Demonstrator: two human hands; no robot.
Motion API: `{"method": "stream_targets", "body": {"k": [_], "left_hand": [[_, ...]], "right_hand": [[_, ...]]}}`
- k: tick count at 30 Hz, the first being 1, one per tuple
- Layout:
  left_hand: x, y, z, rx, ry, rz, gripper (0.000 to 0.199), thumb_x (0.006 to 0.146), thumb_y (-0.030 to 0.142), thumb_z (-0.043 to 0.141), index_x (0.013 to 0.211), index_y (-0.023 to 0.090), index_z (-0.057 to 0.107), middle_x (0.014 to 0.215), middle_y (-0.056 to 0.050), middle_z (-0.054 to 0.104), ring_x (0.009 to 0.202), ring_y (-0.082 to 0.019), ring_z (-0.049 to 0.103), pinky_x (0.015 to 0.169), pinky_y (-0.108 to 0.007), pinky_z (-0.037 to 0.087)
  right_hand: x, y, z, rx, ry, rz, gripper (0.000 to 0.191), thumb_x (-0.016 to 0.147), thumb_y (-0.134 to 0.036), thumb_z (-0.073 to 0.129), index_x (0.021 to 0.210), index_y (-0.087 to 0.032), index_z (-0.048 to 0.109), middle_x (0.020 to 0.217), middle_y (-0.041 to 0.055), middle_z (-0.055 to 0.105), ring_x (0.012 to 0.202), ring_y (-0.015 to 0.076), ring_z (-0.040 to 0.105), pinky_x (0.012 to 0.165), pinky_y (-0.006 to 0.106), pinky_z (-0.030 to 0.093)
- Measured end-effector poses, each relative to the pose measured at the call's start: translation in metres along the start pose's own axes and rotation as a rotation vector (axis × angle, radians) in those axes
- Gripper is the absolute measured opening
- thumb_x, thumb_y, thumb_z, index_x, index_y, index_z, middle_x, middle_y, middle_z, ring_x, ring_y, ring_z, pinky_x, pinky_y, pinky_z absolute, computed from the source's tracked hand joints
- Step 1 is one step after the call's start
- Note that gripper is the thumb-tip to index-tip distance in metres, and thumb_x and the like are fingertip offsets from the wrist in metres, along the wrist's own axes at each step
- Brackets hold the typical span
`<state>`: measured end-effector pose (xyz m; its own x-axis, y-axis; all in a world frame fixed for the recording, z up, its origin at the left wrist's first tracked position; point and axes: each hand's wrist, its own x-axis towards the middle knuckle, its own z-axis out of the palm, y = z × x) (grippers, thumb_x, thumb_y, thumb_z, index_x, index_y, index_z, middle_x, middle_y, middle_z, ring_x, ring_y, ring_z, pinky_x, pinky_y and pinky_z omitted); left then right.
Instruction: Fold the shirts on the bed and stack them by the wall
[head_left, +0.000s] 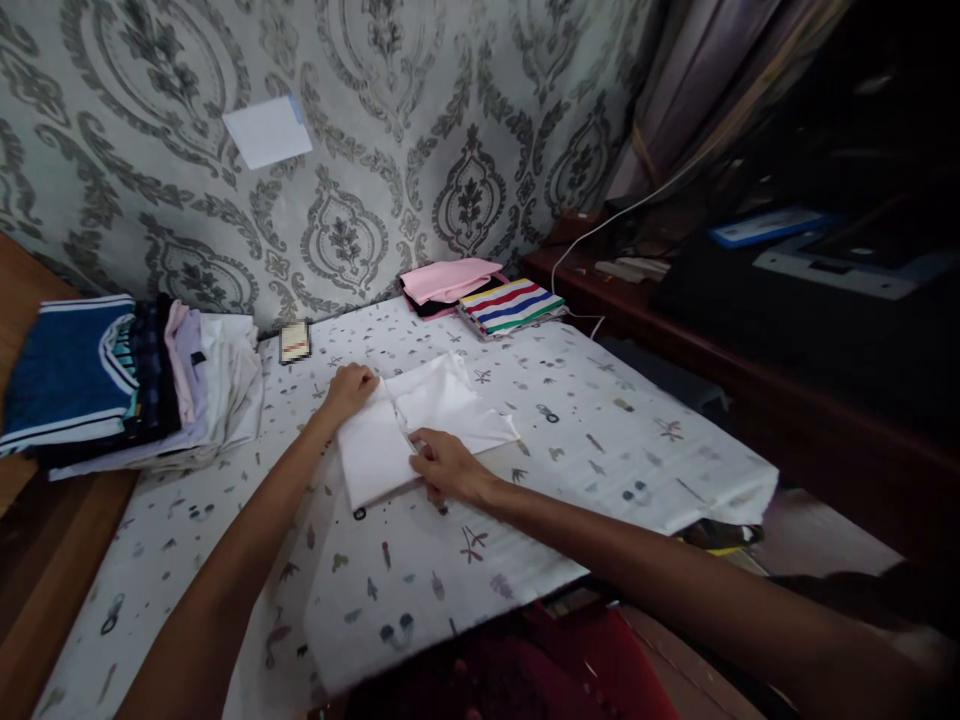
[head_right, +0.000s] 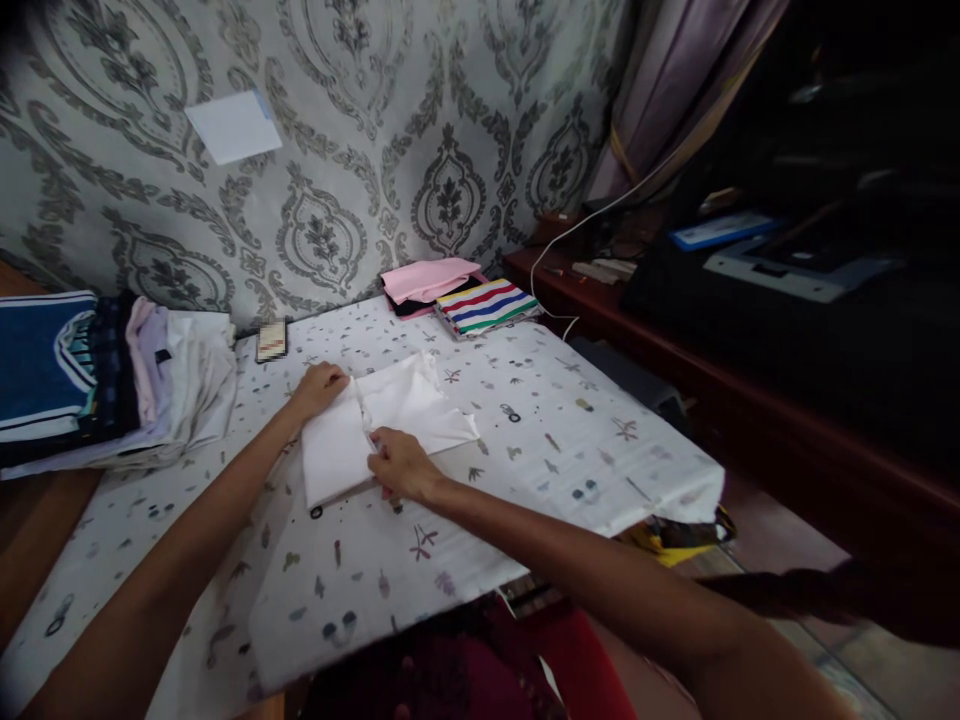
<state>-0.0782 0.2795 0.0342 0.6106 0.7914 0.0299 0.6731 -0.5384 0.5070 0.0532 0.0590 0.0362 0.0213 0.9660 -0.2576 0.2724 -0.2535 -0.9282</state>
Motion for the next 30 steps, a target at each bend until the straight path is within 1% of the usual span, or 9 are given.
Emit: {"method": "stream_targets", "body": {"k": [3,7,9,12,15,19,22,26,30], "left_hand": [[-0.02,0.0,-0.001,0.079,0.107,0.042,0.025,0.091,0.036,0.048,0.102,0.02,0.063,0.112,-0.011,0.06,0.116,-0.03,0.048,0.105,-0.047,0.038],[-0.059,-0.001,0.005,0.179,0.2,0.18,0.038,0.099,0.038,0.034,0.121,0.02,0.06,0.123,-0.012,0.062,0.12,-0.028,0.053,0.109,-0.046,0.039],[-0.077,0.002,0.016,0.222,0.153,0.2,0.046,0.101,0.043,0.03,0.132,0.018,0.054,0.136,-0.014,0.059,0.129,-0.028,0.051,0.113,-0.047,0.037],[-0.092,0.009,0.037,0.317,0.057,0.146,0.058,0.101,0.048,0.031,0.146,0.013,0.042,0.157,-0.019,0.041,0.148,-0.031,0.033,0.12,-0.052,0.027],[-0.094,0.011,0.046,0.368,0.021,0.107,0.059,0.102,0.047,0.031,0.15,0.014,0.038,0.162,-0.017,0.032,0.153,-0.029,0.023,0.122,-0.052,0.022],[-0.096,0.006,0.039,0.253,0.112,0.167,0.047,0.101,0.041,0.035,0.141,0.019,0.049,0.155,-0.013,0.046,0.147,-0.026,0.036,0.12,-0.049,0.031],[-0.096,0.005,0.028,0.117,0.208,0.221,0.032,0.098,0.03,0.041,0.121,0.02,0.061,0.134,-0.012,0.063,0.127,-0.026,0.055,0.11,-0.045,0.044],[-0.086,0.01,0.017,0.081,0.249,0.192,0.021,0.091,0.02,0.047,0.101,0.02,0.065,0.105,-0.008,0.069,0.103,-0.025,0.061,0.095,-0.042,0.05],[-0.068,0.013,0.013,0.039,0.23,0.123,0.017,0.089,0.017,0.05,0.097,0.02,0.065,0.095,-0.006,0.068,0.09,-0.023,0.062,0.085,-0.038,0.05]], "right_hand": [[0.0,-0.001,-0.003,-0.053,-0.006,-0.008,0.027,0.089,-0.011,0.052,0.114,-0.014,0.06,0.056,-0.0075,0.055,0.04,0.0078,0.054,0.045,0.018,0.04],[0.001,-0.002,-0.007,-0.049,-0.031,-0.004,0.026,0.09,-0.014,0.054,0.116,-0.014,0.059,0.061,-0.0056,0.06,0.04,0.0086,0.055,0.047,0.02,0.041],[0.001,-0.003,-0.008,-0.06,-0.044,-0.018,0.027,0.09,-0.014,0.054,0.117,-0.014,0.059,0.06,-0.0056,0.06,0.039,0.009,0.055,0.047,0.021,0.041],[0.001,-0.002,-0.009,-0.105,-0.056,-0.025,0.028,0.091,-0.013,0.053,0.118,-0.013,0.058,0.058,-0.0066,0.058,0.039,0.009,0.055,0.047,0.02,0.041],[0.002,-0.002,-0.011,-0.167,-0.058,-0.025,0.03,0.091,-0.016,0.055,0.121,-0.014,0.059,0.059,-0.0056,0.06,0.041,0.0092,0.055,0.049,0.021,0.043],[0.018,-0.01,-0.023,-0.421,0.065,-0.124,0.027,0.091,-0.021,0.058,0.114,-0.014,0.068,0.07,0.0012,0.068,0.056,0.0123,0.06,0.059,0.023,0.045],[0.046,-0.022,-0.032,-0.642,0.198,-0.162,0.023,0.089,-0.019,0.057,0.104,-0.018,0.075,0.087,0.0049,0.074,0.079,0.0166,0.066,0.07,0.024,0.045],[0.085,-0.034,-0.034,-0.735,0.223,-0.146,0.023,0.086,-0.013,0.056,0.091,-0.019,0.078,0.102,0.0067,0.074,0.097,0.0192,0.065,0.075,0.024,0.045],[0.101,-0.035,-0.028,-0.748,0.21,-0.146,0.019,0.085,-0.019,0.061,0.093,-0.019,0.079,0.109,0.0074,0.072,0.103,0.0196,0.064,0.08,0.024,0.046]]}}
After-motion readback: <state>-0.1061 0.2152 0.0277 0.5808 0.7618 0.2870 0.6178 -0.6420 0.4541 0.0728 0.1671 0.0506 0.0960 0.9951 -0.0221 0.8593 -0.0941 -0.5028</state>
